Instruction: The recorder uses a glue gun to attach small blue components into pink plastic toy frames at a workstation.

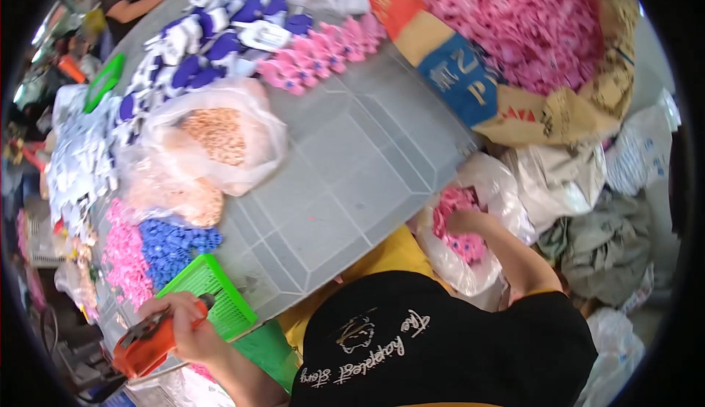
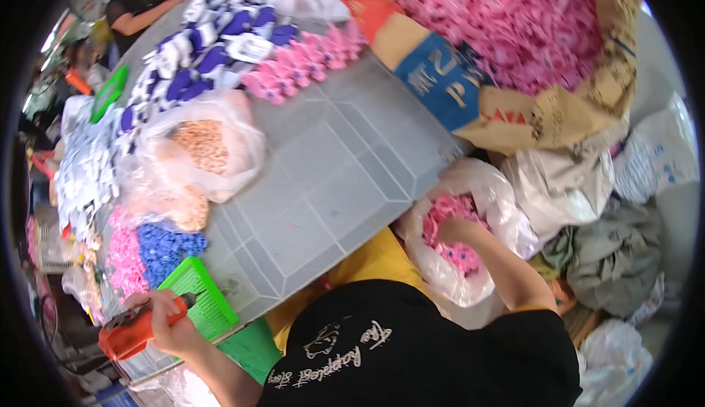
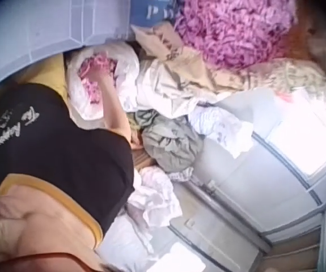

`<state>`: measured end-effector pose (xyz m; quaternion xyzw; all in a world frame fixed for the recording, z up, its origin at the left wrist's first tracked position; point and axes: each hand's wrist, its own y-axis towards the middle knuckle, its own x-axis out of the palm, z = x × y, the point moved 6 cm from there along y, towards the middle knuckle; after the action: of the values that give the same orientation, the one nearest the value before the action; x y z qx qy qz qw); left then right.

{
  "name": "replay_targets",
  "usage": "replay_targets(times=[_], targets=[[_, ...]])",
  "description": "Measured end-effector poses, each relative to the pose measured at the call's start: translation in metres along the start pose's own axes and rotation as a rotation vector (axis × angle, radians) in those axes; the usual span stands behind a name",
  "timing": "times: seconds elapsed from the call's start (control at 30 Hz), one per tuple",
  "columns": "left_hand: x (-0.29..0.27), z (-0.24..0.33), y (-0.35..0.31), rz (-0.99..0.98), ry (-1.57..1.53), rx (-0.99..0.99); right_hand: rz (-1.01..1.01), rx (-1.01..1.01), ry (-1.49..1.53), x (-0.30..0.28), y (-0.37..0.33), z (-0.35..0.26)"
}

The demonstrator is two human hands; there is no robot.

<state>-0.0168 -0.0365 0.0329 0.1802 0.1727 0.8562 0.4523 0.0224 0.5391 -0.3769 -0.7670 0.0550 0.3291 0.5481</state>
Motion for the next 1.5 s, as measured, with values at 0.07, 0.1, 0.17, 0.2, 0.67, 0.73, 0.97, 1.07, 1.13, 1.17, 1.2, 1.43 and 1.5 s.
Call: replay_targets(times=[0.07,0.1,0.17,0.2,0.67,0.73,0.97,1.07,1.13,1.17,1.2,1.43,1.5], targets=[[-0.011,0.0,-0.001,0.017,-0.011,0.03,-0.242,-0.041,0.503,-0.13,-0.082,-0.099],[-0.008,0.001,0.0,-0.039,-0.066,0.022,-0.275,-0.179,0.681,-0.175,-0.111,-0.134],[-0.004,0.001,0.002,-0.117,-0.155,0.01,-0.277,-0.441,0.894,-0.265,-0.151,-0.179],[-0.007,0.001,0.002,-0.099,-0.15,0.018,-0.252,-0.565,0.925,-0.313,-0.164,-0.194],[-0.051,-0.002,0.002,-0.004,0.02,-0.091,1.242,0.101,-0.123,-0.602,0.033,-0.183],[-0.055,-0.008,0.012,0.0,0.018,-0.018,1.22,0.176,-0.253,-0.604,0.039,-0.165],[-0.056,-0.021,0.019,0.023,0.081,-0.112,1.409,0.07,0.046,-0.568,-0.038,-0.164],[-0.057,-0.028,0.02,0.014,0.107,-0.122,1.566,-0.174,0.238,-0.53,-0.065,-0.181],[-0.057,-0.03,0.02,-0.016,0.121,-0.101,1.207,-0.323,0.712,-0.493,-0.052,-0.211],[-0.057,-0.032,0.02,-0.014,0.11,-0.11,1.092,-0.395,0.812,-0.475,-0.044,-0.233],[-0.056,-0.032,0.019,-0.012,0.096,-0.119,0.974,-0.462,0.908,-0.458,-0.036,-0.256],[-0.049,-0.033,0.021,-0.028,0.139,-0.127,0.749,-0.547,0.991,-0.413,0.015,-0.355],[-0.049,-0.032,0.02,-0.016,0.149,-0.103,0.809,-0.556,0.93,-0.412,0.019,-0.37]])
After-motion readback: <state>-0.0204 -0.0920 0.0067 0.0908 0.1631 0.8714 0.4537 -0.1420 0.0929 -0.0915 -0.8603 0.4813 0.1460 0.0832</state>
